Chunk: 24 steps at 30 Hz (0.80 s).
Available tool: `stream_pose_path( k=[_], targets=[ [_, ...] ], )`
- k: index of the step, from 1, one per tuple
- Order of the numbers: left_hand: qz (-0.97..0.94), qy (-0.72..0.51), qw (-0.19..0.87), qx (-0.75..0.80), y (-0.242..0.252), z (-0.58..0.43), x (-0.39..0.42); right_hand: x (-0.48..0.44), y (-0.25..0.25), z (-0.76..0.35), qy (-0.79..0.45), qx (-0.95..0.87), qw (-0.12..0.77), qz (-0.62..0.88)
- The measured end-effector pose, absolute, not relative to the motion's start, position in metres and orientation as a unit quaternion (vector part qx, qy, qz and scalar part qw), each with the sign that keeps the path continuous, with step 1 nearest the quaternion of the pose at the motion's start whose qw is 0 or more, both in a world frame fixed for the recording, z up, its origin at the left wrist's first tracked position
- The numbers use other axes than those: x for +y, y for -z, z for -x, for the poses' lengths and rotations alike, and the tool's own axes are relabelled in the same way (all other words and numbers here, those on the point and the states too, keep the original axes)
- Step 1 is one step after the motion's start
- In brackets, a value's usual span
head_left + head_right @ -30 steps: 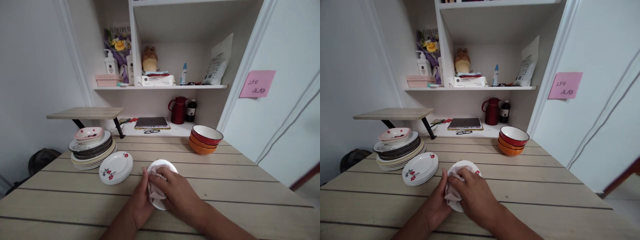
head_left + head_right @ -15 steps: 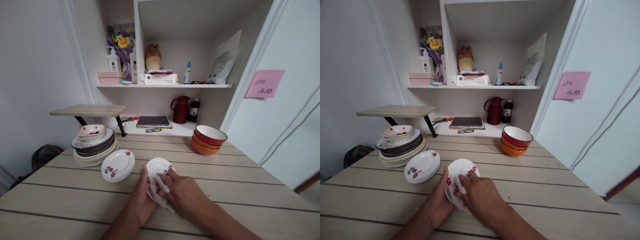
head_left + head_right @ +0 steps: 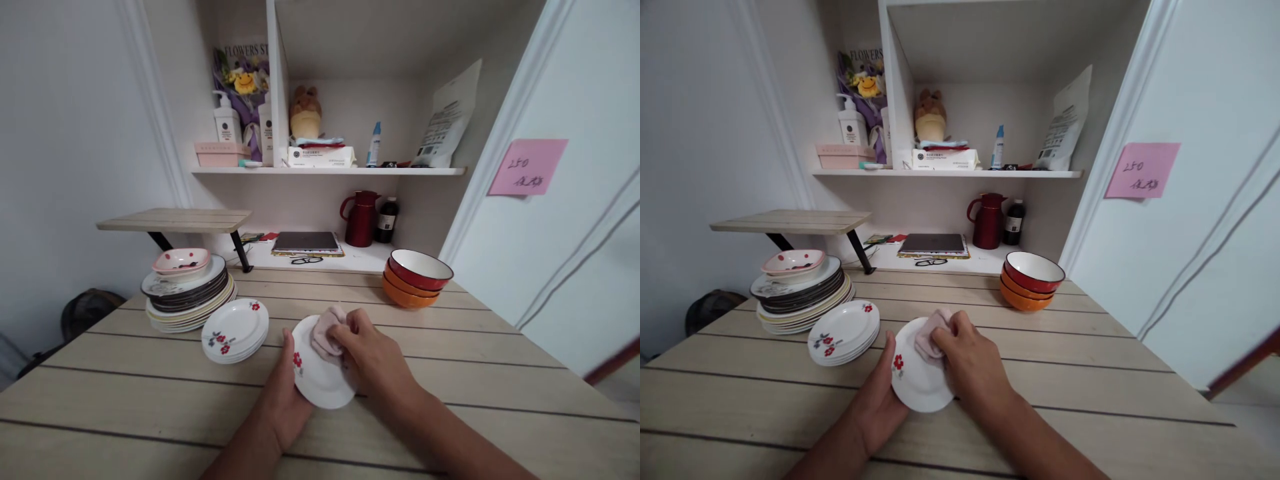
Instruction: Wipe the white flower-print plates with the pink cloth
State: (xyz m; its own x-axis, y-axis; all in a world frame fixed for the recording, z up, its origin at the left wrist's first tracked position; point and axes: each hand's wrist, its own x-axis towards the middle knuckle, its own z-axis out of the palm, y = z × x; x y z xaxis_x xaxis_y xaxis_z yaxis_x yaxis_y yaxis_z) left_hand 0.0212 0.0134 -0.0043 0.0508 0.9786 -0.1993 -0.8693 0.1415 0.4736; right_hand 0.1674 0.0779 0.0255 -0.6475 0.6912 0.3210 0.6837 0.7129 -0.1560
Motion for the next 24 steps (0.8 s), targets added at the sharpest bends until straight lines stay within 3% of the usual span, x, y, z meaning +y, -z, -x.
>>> stream_pose_path(
  k=[7,14,19,24],
  targets=[
    [-0.16,-0.604,0.757,0.191,0.005,-0.013,0.008,0.048,-0.03,-0.164,-0.12,-0.951,0.132,0.252],
    [-0.165,-0.592,0.764,0.195,0.007,-0.024,0.011,0.066,-0.03,-0.162,-0.121,-0.918,0.192,0.325],
    [-0.16,-0.617,0.743,0.205,0.008,-0.02,0.013,0.085,-0.035,-0.177,-0.119,-0.913,0.096,0.378],
    [-0.158,-0.603,0.759,0.191,0.011,-0.016,0.01,0.067,-0.039,-0.177,-0.146,-0.942,0.057,0.296]
  ],
)
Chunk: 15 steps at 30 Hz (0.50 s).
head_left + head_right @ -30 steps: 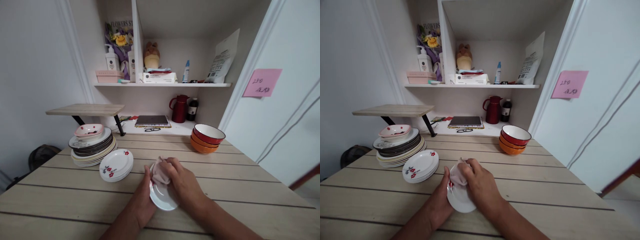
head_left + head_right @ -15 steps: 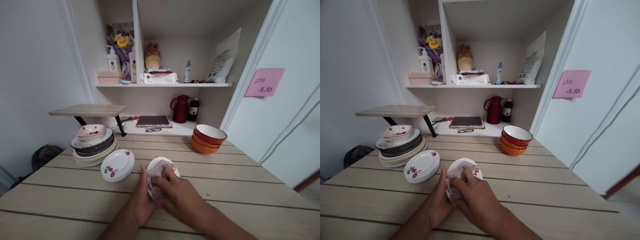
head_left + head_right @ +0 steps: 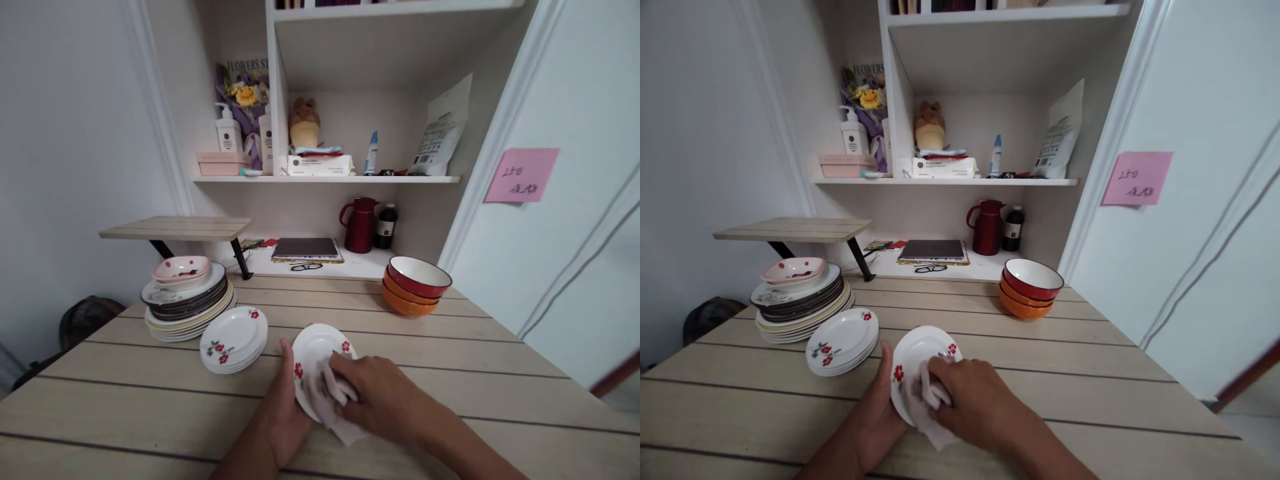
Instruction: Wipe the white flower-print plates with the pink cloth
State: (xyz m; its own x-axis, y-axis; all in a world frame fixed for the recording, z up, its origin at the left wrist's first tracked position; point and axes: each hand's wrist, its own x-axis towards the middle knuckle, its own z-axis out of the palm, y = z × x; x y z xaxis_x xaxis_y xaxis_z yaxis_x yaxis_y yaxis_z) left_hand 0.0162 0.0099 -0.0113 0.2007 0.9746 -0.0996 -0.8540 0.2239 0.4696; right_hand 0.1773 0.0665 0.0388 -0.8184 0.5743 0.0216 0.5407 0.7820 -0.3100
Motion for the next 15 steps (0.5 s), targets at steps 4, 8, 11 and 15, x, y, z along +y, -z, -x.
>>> stream_pose_path(
  k=[4,8,11,15],
  targets=[
    [-0.167,-0.588,0.775,0.159,0.017,-0.02,0.011,0.057,-0.031,-0.161,-0.152,-0.93,0.142,0.302],
    [-0.179,-0.622,0.745,0.159,0.025,-0.022,0.016,0.075,-0.026,-0.158,-0.083,-0.914,0.169,0.358],
    [-0.173,-0.635,0.728,0.195,0.024,-0.021,0.018,0.091,-0.028,-0.169,-0.045,-0.903,0.123,0.408],
    [-0.167,-0.628,0.73,0.211,0.016,-0.018,0.015,0.085,-0.034,-0.181,-0.035,-0.932,0.057,0.357]
  ],
)
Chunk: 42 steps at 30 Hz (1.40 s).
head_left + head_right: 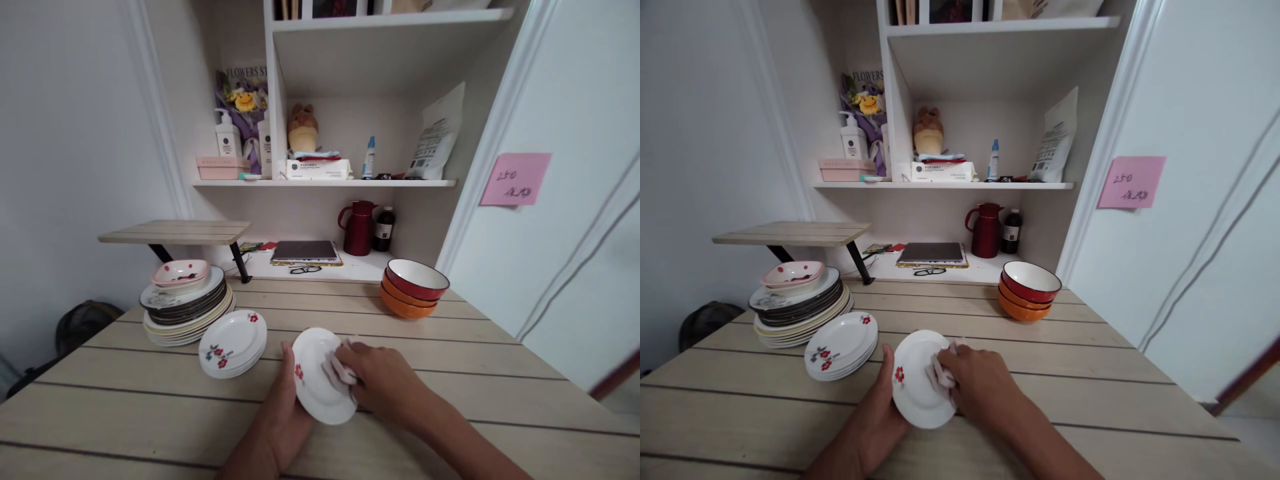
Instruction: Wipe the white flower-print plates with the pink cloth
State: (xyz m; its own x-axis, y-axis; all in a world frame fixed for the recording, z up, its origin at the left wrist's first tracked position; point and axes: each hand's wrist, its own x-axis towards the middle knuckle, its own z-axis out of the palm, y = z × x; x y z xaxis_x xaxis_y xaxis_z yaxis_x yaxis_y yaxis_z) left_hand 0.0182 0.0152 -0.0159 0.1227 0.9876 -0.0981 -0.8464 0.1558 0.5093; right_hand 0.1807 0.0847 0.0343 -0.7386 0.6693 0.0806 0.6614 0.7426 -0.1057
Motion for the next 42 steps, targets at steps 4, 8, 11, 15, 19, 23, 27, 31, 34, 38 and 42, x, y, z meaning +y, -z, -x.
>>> stream_pose_path(
  k=[4,8,11,15,19,23,27,31,34,38,42],
  targets=[
    [-0.165,-0.588,0.766,0.201,0.011,-0.019,0.011,0.06,-0.037,-0.173,-0.098,-0.954,0.083,0.271],
    [-0.184,-0.582,0.775,0.164,0.017,-0.021,0.012,0.056,-0.033,-0.158,-0.11,-0.938,0.152,0.292],
    [-0.198,-0.606,0.754,0.16,0.023,-0.023,0.016,0.071,-0.03,-0.157,-0.08,-0.923,0.165,0.339],
    [-0.188,-0.616,0.739,0.198,0.022,-0.02,0.018,0.087,-0.031,-0.168,-0.046,-0.913,0.081,0.398],
    [-0.18,-0.609,0.735,0.237,0.014,-0.017,0.014,0.076,-0.039,-0.179,-0.038,-0.937,0.039,0.344],
    [-0.177,-0.573,0.761,0.249,0.01,-0.017,0.01,0.055,-0.046,-0.178,-0.115,-0.962,0.07,0.239],
    [-0.189,-0.566,0.778,0.198,0.013,-0.022,0.011,0.055,-0.043,-0.169,-0.173,-0.941,0.152,0.249],
    [-0.188,-0.608,0.747,0.191,0.015,-0.025,0.015,0.078,-0.035,-0.169,-0.122,-0.919,0.174,0.332],
    [-0.176,-0.612,0.742,0.212,0.015,-0.023,0.016,0.091,-0.033,-0.174,-0.086,-0.91,0.119,0.387],
    [-0.174,-0.605,0.749,0.207,0.013,-0.019,0.015,0.087,-0.039,-0.183,-0.068,-0.922,0.052,0.377],
    [-0.175,-0.581,0.769,0.201,0.008,-0.022,0.011,0.069,-0.043,-0.18,-0.132,-0.951,0.056,0.274]
  ],
)
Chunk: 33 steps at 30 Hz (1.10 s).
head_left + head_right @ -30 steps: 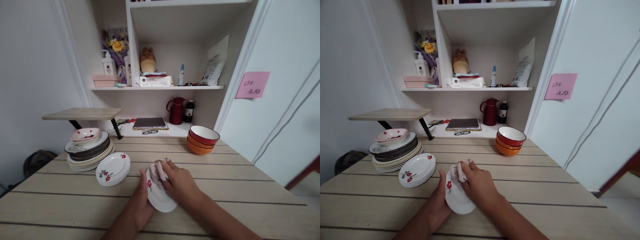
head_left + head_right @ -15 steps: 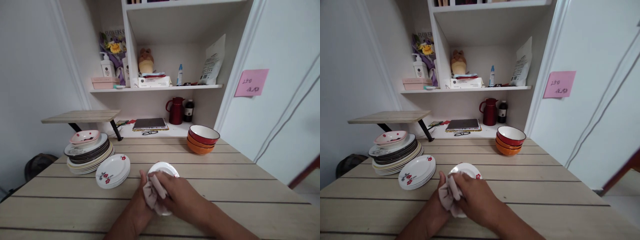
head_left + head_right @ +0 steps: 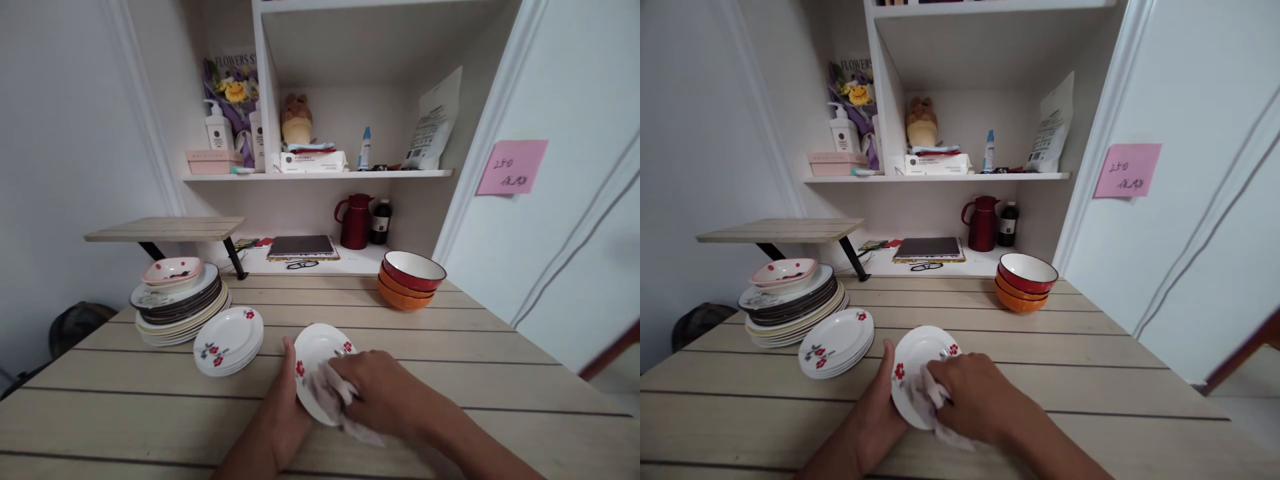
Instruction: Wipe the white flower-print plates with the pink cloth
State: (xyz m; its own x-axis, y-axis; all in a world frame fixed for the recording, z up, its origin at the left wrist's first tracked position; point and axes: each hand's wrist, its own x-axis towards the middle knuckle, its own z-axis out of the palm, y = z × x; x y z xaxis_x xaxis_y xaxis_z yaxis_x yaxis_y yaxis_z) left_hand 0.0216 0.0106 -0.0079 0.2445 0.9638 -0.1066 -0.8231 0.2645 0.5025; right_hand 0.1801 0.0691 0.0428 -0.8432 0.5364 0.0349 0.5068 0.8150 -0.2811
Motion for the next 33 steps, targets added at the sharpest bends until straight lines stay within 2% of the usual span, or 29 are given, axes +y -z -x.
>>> stream_pose_path(
  k=[3,8,11,14,19,22,24,29,33],
  targets=[
    [-0.173,-0.564,0.785,0.188,0.006,-0.025,0.01,0.059,-0.039,-0.171,-0.168,-0.943,0.111,0.265],
    [-0.183,-0.59,0.766,0.179,0.009,-0.029,0.013,0.069,-0.03,-0.165,-0.126,-0.915,0.194,0.33],
    [-0.18,-0.602,0.748,0.214,0.011,-0.028,0.013,0.086,-0.031,-0.17,-0.094,-0.886,0.176,0.419],
    [-0.17,-0.615,0.736,0.227,0.013,-0.025,0.015,0.096,-0.034,-0.177,-0.043,-0.874,0.105,0.472],
    [-0.172,-0.598,0.754,0.21,0.01,-0.022,0.014,0.08,-0.042,-0.183,-0.038,-0.929,0.014,0.367],
    [-0.169,-0.571,0.774,0.218,0.004,-0.023,0.009,0.063,-0.041,-0.181,-0.088,-0.955,0.037,0.281],
    [-0.171,-0.557,0.783,0.218,0.002,-0.025,0.007,0.057,-0.037,-0.175,-0.111,-0.951,0.079,0.278],
    [-0.179,-0.58,0.769,0.201,0.006,-0.031,0.009,0.069,-0.031,-0.166,-0.095,-0.909,0.177,0.366],
    [-0.175,-0.606,0.744,0.22,0.011,-0.03,0.012,0.09,-0.032,-0.171,-0.068,-0.878,0.153,0.448]
  ],
)
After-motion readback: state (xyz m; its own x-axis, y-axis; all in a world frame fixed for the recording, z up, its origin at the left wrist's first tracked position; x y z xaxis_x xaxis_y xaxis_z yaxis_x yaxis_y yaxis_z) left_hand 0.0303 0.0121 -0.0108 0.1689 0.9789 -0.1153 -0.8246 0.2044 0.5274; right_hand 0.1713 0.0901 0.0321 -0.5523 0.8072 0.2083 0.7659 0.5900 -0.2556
